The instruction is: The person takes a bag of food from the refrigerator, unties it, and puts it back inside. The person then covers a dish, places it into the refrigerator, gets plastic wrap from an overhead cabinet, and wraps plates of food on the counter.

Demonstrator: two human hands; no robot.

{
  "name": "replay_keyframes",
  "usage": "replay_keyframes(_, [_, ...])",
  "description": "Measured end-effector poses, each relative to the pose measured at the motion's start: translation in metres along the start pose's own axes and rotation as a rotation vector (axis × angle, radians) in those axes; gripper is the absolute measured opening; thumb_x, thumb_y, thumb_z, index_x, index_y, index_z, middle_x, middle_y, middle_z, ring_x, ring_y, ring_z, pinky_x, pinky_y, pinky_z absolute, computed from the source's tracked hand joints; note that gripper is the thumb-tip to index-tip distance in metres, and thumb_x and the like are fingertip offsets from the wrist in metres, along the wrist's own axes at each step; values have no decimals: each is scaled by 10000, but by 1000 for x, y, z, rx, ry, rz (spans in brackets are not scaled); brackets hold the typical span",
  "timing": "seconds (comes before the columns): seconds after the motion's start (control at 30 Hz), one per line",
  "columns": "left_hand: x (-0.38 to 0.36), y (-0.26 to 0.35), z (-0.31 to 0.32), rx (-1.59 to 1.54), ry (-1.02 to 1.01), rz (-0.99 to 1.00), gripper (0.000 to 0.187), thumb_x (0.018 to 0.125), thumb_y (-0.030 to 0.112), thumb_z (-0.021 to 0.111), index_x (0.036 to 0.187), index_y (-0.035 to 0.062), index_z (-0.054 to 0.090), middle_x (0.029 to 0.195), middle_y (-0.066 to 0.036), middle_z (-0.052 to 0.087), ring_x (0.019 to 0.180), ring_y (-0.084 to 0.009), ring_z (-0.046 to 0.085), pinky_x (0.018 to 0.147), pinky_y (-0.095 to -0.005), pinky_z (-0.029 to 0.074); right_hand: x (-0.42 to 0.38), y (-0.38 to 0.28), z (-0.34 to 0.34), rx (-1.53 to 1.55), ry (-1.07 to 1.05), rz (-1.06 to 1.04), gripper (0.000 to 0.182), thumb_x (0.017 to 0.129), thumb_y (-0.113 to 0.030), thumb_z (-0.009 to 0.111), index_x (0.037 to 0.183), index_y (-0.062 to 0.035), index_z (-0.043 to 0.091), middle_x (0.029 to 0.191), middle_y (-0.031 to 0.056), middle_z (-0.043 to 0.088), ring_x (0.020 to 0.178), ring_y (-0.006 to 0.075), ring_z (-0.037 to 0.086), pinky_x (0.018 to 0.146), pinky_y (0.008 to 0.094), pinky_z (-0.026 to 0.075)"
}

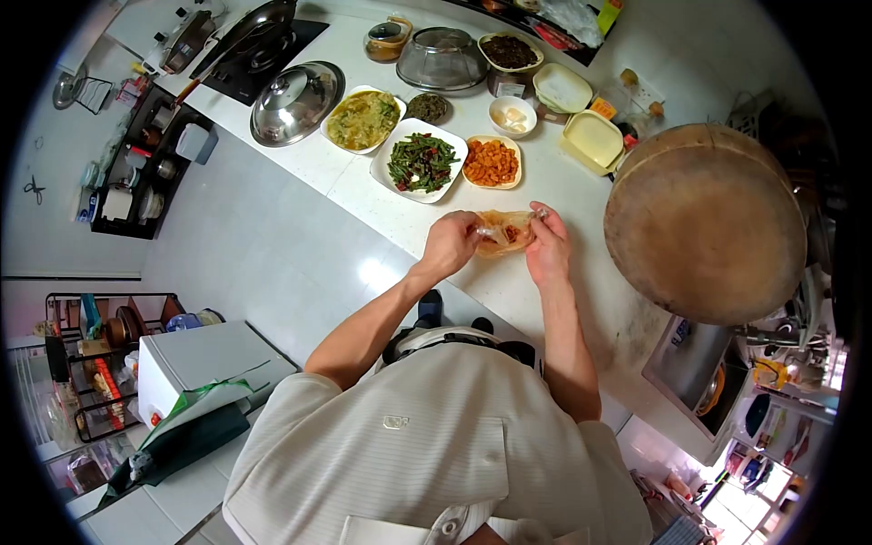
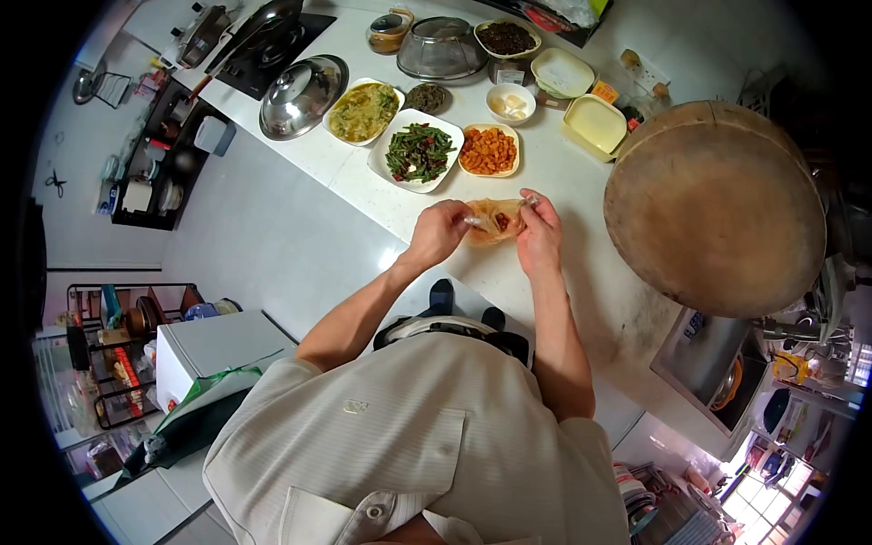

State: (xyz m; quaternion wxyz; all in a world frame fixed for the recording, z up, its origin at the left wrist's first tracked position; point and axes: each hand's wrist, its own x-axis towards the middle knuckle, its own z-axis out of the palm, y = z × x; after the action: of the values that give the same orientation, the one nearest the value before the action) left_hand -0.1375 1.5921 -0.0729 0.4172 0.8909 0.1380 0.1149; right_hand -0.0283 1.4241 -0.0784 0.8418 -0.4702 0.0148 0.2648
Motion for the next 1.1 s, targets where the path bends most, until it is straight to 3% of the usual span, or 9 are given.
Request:
replay_keyframes(0.03, [3,-1,1,0,1,1,144,866,121,635,976,36,673,819,-115,682,772,-311,649,744,-400,523,2,-1,-7,-1,-1,-1,284,938,-1,554,1222,2,567,949,7,555,827,99,550,713,235,436])
replay_keyframes(0.13, [17,-1,-6,-1009,2,-556,153,1006,166,505,905,65,559,834,-63,666,802,-190,665,755,-381,552,-1,-10,-18,-77,-175,118,284,924,11,562,1208,18,572,940,-8,542,783,81,520,689,219,414])
replay_keyframes(0.3, [26,-2,-18,-1463,106,-747,174,1030,146,440,908,51,520,857,-68,602,789,-223,634,728,-361,563,-19,-20,-14,-640,-101,81,326,850,-19,639,1173,12,608,844,-24,543,694,50,478,584,210,375])
replay_keyframes(0.4, [28,-5,-18,-1732,147,-776,190,1022,152,447,866,54,493,688,-10,463,591,-144,448,591,-296,472,-16,-17,-27,-792,6,131,296,834,-43,645,1126,6,638,793,-21,540,650,57,475,559,218,377])
replay_keyframes(0.53, [19,-10,-21,-1528,-53,-762,155,975,123,496,824,91,492,620,36,356,517,-91,343,474,-265,267,-10,-20,-35,-575,92,132,250,841,-57,637,1083,4,660,769,-13,551,633,66,482,551,220,384])
replay_keyframes(0.73, [2,-16,-37,-1265,-288,-743,225,984,202,533,789,90,532,535,62,312,415,-82,243,408,-273,204,10,-22,-44,-621,141,-15,206,868,-55,613,1059,-20,680,830,14,602,678,71,517,597,224,415])
replay_keyframes(0.8, [1,-15,-36,-1271,-290,-781,248,1003,256,518,843,78,586,505,65,310,390,-83,225,393,-271,183,17,-28,-43,-401,-109,258,220,901,-99,616,1105,-36,666,880,30,630,733,90,558,639,233,442])
replay_keyframes(0.93, [-1,-10,-34,-1260,-154,-795,280,1019,283,492,867,69,589,498,47,318,388,-87,236,387,-271,199,43,-33,-38,-263,-210,376,269,928,-172,623,1164,-43,636,911,42,647,796,111,593,666,238,454])
replay_keyframes(1.1, [-4,-6,-30,-1202,-110,-796,330,1051,333,425,936,68,585,481,22,274,394,-111,238,384,-290,220,114,4,-29,-780,99,344,310,937,-230,600,1140,3,617,931,85,678,752,142,631,684,274,512])
